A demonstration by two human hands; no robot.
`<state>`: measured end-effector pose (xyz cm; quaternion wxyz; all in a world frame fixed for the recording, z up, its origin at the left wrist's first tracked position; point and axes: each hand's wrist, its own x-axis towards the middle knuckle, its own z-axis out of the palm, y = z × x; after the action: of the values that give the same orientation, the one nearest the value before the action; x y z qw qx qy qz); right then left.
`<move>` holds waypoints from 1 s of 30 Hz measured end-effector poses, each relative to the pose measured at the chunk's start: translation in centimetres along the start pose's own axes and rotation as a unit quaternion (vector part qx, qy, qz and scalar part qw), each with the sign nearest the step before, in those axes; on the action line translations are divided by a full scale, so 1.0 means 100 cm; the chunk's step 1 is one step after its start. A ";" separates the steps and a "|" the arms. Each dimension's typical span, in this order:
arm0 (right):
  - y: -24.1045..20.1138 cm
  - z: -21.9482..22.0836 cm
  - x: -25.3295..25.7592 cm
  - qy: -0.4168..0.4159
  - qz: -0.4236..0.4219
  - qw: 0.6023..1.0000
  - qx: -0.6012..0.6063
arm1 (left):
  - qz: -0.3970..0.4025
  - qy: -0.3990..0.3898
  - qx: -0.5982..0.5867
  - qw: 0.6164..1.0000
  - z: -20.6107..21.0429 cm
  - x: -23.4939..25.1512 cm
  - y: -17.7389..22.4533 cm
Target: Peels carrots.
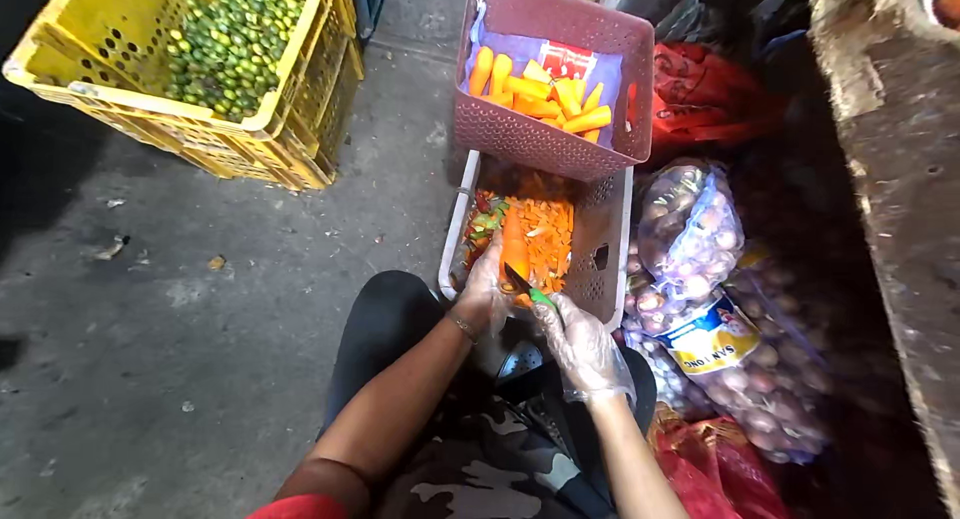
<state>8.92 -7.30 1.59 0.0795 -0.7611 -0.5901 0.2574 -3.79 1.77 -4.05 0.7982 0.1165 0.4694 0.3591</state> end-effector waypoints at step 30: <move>0.002 -0.004 0.005 -0.059 0.012 0.996 -0.058 | 0.038 0.015 0.093 0.995 -0.001 0.000 -0.002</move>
<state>9.34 -6.82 1.69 -0.0030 -0.7549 -0.5986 0.2678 -3.74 1.57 -4.16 0.7626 0.2027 0.5078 0.3457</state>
